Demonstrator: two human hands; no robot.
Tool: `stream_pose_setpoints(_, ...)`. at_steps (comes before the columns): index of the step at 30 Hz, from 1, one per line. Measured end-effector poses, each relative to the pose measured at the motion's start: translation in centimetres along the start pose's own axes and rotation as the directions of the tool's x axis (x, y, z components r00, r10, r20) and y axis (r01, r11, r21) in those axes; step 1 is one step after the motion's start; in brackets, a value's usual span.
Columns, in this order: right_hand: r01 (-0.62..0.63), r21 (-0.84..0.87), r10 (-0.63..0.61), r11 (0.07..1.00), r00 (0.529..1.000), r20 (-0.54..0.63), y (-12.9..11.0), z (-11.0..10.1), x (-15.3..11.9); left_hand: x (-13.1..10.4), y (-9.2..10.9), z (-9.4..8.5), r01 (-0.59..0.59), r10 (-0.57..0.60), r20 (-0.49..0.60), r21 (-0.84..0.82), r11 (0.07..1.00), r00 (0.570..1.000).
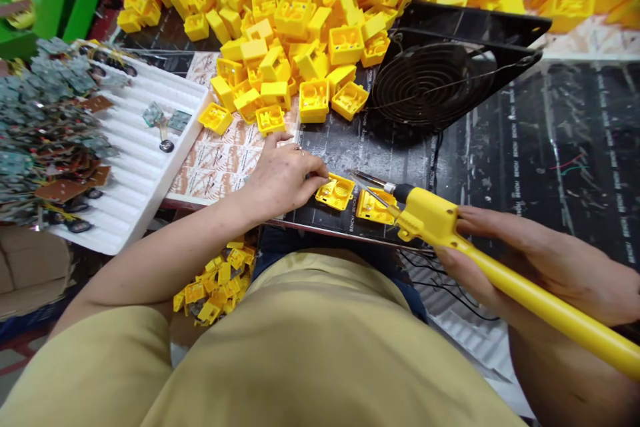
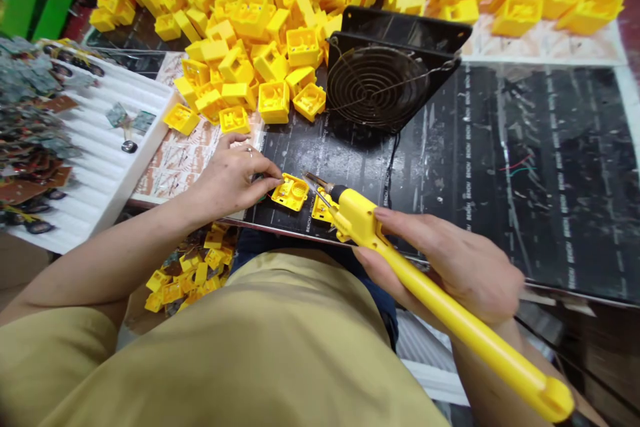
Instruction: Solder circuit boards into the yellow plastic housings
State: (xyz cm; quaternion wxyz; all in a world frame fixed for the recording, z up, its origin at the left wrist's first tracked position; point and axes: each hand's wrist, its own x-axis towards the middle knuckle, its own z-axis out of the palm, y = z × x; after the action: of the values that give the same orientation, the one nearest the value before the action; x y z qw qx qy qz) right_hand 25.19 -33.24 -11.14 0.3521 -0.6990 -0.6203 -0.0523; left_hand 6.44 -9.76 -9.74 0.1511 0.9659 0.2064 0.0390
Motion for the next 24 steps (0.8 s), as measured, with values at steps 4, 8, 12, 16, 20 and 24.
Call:
stream_pose_setpoints(4,0.166,0.17,-0.166,0.971,0.986,-0.014,-0.8,0.3,0.6,0.1,0.1,0.1,0.0,0.0,0.002,-0.008,1.0,1.0)
stream_pose_setpoints(8,0.176,0.194,-0.179,0.965,0.984,0.0,-1.9,0.5,1.6,0.2,0.2,0.1,-0.015,0.015,-0.002,0.0,1.0,1.0)
stream_pose_setpoints(12,0.208,0.141,-0.211,0.968,0.977,0.008,-2.4,0.7,2.1,0.3,0.3,0.1,-0.018,0.018,0.016,0.024,1.0,1.0)
stream_pose_setpoints(16,0.29,0.134,-0.297,0.947,0.954,0.034,-2.7,0.7,2.5,0.4,0.3,0.0,-0.011,0.009,0.037,0.041,0.999,0.999)
stream_pose_setpoints(20,0.308,0.117,-0.318,0.944,0.945,0.076,-2.4,-0.3,2.8,0.6,0.3,0.0,-0.012,0.01,0.053,0.044,0.999,0.999)
stream_pose_setpoints(24,0.21,0.078,-0.218,0.975,0.969,0.116,-1.6,-1.4,2.2,0.7,0.2,-0.1,-0.018,0.015,0.064,0.06,0.998,0.998)
